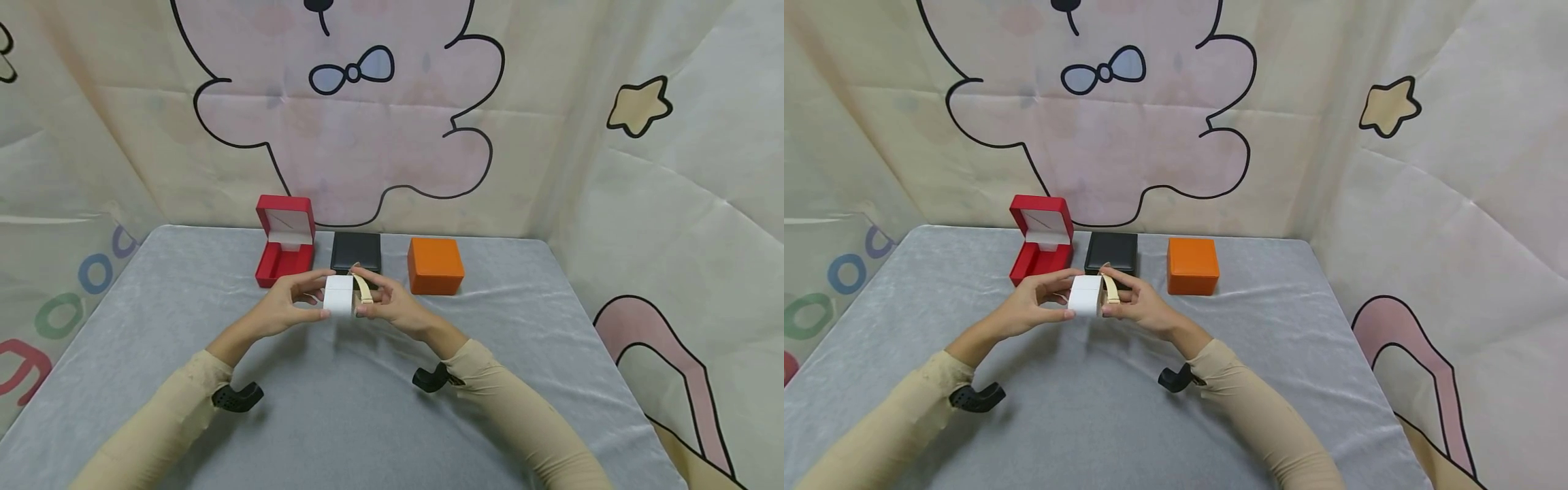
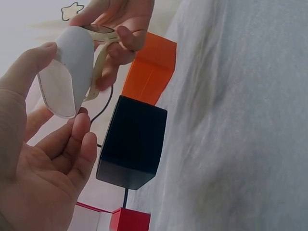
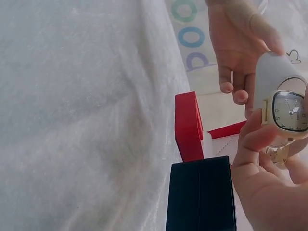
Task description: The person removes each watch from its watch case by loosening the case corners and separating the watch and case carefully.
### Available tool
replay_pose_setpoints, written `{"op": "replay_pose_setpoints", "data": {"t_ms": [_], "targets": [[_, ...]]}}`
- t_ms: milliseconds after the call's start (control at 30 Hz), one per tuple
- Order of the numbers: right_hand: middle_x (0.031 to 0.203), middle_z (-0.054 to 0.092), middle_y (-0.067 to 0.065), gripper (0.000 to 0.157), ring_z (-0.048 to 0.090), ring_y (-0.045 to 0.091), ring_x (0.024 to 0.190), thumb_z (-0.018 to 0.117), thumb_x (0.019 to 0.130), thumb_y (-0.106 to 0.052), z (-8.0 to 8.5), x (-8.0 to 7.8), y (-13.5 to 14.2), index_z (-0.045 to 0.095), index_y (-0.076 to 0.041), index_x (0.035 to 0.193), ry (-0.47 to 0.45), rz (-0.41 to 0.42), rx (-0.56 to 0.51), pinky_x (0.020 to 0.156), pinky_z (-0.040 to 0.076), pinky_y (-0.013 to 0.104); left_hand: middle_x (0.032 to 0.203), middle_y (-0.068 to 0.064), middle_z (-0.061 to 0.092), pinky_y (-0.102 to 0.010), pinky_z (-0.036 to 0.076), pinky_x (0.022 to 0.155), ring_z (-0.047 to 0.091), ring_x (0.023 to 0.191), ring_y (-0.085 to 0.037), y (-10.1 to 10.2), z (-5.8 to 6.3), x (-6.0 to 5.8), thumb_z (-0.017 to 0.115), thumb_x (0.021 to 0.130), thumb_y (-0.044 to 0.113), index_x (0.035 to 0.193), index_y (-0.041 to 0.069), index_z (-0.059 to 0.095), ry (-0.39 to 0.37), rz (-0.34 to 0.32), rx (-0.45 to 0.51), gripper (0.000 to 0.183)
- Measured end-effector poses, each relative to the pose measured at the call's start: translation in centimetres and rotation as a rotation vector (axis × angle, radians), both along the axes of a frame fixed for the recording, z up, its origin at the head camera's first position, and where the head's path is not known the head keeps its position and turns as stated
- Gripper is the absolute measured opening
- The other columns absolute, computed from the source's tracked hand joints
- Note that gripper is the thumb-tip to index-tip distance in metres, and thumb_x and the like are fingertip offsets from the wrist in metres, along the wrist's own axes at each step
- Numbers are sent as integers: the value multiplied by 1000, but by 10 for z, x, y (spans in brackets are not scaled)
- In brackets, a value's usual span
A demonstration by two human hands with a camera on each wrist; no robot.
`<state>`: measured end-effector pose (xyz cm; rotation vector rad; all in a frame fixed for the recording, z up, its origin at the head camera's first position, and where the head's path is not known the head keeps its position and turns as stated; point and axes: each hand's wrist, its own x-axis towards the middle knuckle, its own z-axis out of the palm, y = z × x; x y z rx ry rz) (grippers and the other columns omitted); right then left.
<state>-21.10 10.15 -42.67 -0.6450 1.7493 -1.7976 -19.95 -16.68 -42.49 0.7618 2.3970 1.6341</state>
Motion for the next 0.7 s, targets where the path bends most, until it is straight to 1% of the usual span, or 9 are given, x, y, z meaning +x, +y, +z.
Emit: {"op": "replay_pose_setpoints", "data": {"t_ms": [33, 133, 200, 267, 333, 400, 467, 567, 700], "targets": [[166, 31, 9, 76, 61, 9, 112, 63, 99, -5, 0, 0, 0, 24, -18, 162, 0, -4, 3, 89, 52, 30, 129, -15, 64, -31, 56, 90, 64, 101, -28, -1, 0, 0, 80, 83, 12, 146, 6, 52, 1, 0, 3, 69], [156, 45, 15, 76, 63, 10, 102, 62, 99, -6, -1, 0, -2, 24, -20, 162, 27, -36, 20, 79, 51, 28, 131, -15, 64, -32, 56, 89, 64, 101, -30, -3, 0, 0, 81, 83, 13, 146, 7, 52, 8, 14, 2, 69], [140, 57, 23, 75, 64, 10, 91, 62, 99, -5, -1, 1, -4, 25, -19, 162, 56, -74, 30, 70, 49, 26, 132, -15, 63, -32, 56, 89, 63, 101, -29, -4, 1, 0, 81, 83, 14, 146, 7, 52, 10, 24, -3, 69], [121, 65, 25, 71, 64, 10, 80, 63, 98, -3, -1, 3, -6, 30, -18, 159, 75, -117, 39, 63, 47, 26, 132, -16, 63, -31, 56, 89, 63, 100, -28, -6, 1, 0, 80, 84, 14, 146, 6, 52, 7, 30, -5, 69], [107, 67, 21, 63, 63, 10, 73, 63, 97, -1, -1, 5, -8, 36, -13, 153, 94, -156, 35, 58, 45, 26, 131, -15, 63, -29, 56, 88, 63, 101, -27, -7, 1, 0, 81, 84, 14, 146, 6, 52, -2, 36, -7, 69], [98, 68, 11, 50, 62, 9, 69, 62, 97, 2, -1, 7, -10, 42, -9, 142, 98, -189, 25, 56, 43, 26, 130, -14, 63, -27, 56, 88, 63, 101, -28, -8, 0, 0, 81, 83, 14, 146, 7, 52, -6, 45, -8, 69], [93, 68, 4, 37, 61, 8, 66, 62, 97, 2, -2, 7, -11, 46, -7, 129, 98, -219, 10, 55, 41, 27, 129, -14, 63, -28, 56, 87, 63, 101, -30, -10, 0, 0, 81, 83, 15, 146, 8, 53, -6, 57, -10, 69], [88, 66, -2, 25, 59, 6, 64, 62, 97, 2, -3, 7, -12, 49, -4, 117, 111, -246, -3, 53, 42, 26, 128, -14, 64, -28, 56, 87, 62, 101, -28, -13, -1, 0, 81, 83, 15, 145, 8, 53, 8, 74, -17, 68], [94, 67, -3, 22, 59, 4, 65, 64, 96, 0, -5, 7, -11, 54, 5, 115, 147, -257, -12, 54, 46, 23, 127, -14, 64, -27, 55, 86, 63, 100, -23, -20, -3, -1, 79, 85, 14, 144, 8, 54, 15, 89, -13, 65]]}}
